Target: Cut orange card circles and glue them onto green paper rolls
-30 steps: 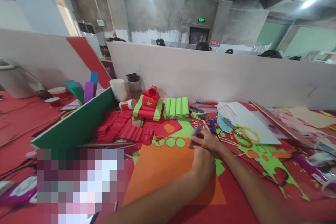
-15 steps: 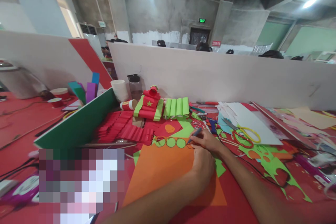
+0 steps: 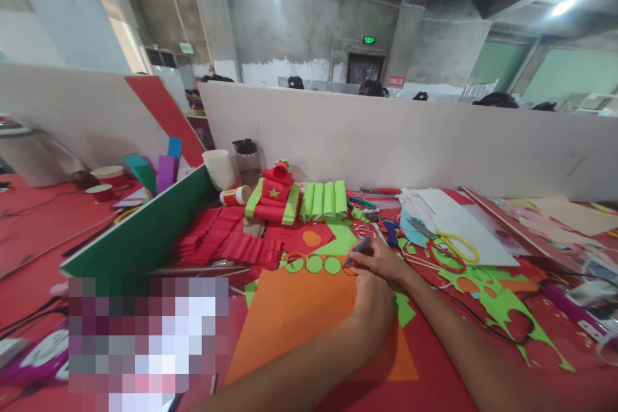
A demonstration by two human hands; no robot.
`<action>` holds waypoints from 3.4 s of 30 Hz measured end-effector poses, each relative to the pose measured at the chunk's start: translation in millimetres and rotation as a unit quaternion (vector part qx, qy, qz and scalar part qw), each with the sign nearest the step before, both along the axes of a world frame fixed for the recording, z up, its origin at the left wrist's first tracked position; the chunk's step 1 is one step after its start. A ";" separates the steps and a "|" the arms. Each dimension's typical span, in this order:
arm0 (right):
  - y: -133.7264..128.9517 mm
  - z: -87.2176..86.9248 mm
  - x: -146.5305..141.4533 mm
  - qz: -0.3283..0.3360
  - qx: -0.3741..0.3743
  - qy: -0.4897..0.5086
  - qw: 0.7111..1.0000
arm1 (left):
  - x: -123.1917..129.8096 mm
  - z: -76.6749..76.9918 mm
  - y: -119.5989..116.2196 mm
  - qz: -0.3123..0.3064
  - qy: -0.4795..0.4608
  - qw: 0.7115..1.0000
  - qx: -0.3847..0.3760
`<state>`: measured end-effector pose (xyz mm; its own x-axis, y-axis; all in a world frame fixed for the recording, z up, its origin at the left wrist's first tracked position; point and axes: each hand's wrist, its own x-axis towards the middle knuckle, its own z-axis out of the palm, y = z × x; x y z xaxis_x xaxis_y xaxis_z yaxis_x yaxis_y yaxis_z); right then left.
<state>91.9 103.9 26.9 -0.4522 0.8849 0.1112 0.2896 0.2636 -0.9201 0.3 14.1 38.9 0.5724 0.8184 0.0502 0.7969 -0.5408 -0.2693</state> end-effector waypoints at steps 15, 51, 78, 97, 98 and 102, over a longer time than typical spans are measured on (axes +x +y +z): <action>2.5 -1.8 -0.3 -0.027 0.025 -0.001 0.999 | -0.7 1.4 0.2 0.001 0.000 1.000 -0.009; 10.4 -7.8 2.3 -0.079 0.065 -0.005 0.995 | -2.8 -6.3 -0.5 0.021 -0.017 1.000 0.006; 12.9 -6.0 7.0 -0.115 0.109 -0.032 0.987 | -2.6 -22.6 0.8 0.036 -0.085 0.995 0.025; 11.6 1.0 8.6 -0.151 0.125 0.002 0.981 | -6.2 -10.8 6.8 0.013 -0.103 0.993 -0.063; 11.6 2.8 9.2 -0.154 0.136 0.004 0.979 | -8.3 -6.0 9.4 0.007 -0.104 0.992 -0.073; 11.3 9.5 12.7 -0.172 0.149 0.005 0.974 | -28.0 17.5 31.0 -0.009 -0.097 0.987 -0.131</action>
